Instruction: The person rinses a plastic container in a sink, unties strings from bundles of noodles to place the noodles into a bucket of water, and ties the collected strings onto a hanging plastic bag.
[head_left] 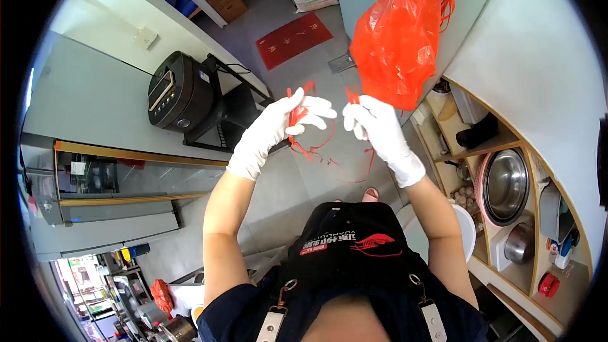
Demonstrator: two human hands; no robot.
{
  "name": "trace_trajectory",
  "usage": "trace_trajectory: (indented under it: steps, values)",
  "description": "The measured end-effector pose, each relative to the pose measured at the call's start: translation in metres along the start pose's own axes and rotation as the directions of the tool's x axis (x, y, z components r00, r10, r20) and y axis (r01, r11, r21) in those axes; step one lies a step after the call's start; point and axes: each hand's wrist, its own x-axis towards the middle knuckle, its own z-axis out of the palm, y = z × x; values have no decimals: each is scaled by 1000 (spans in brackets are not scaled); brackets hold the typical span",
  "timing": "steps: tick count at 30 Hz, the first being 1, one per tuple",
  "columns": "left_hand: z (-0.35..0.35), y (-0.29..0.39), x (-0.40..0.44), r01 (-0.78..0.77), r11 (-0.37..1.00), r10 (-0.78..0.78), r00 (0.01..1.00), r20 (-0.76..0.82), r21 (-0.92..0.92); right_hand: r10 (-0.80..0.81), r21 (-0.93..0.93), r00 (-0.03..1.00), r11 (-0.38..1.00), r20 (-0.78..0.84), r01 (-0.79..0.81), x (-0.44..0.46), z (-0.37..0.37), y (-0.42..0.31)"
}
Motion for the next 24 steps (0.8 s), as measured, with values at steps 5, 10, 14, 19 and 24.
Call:
trace_trajectory:
  steps: [5,10,14,19,24]
  values:
    - [6,6,-3,116,938,-194,956,219,327,-89,-157,976,980,199,122,25,-2,1]
    - [9,15,-3,74,940,-135,977,164,334,74,-220,944,975,322,-1,34,-21,2]
    - [-16,8,1,101,964,-115,993,40,247,53,-121,989,992,141,-36,29,-56,-16]
    - [-28,-5,16,99,992,-107,989,106,73,-13,-80,1000,997,16,14,25,-90,-25]
    - [-21,-5,27,74,987,-70,997,-29,146,7,-82,1000,997,-15,-9,16,-114,-21]
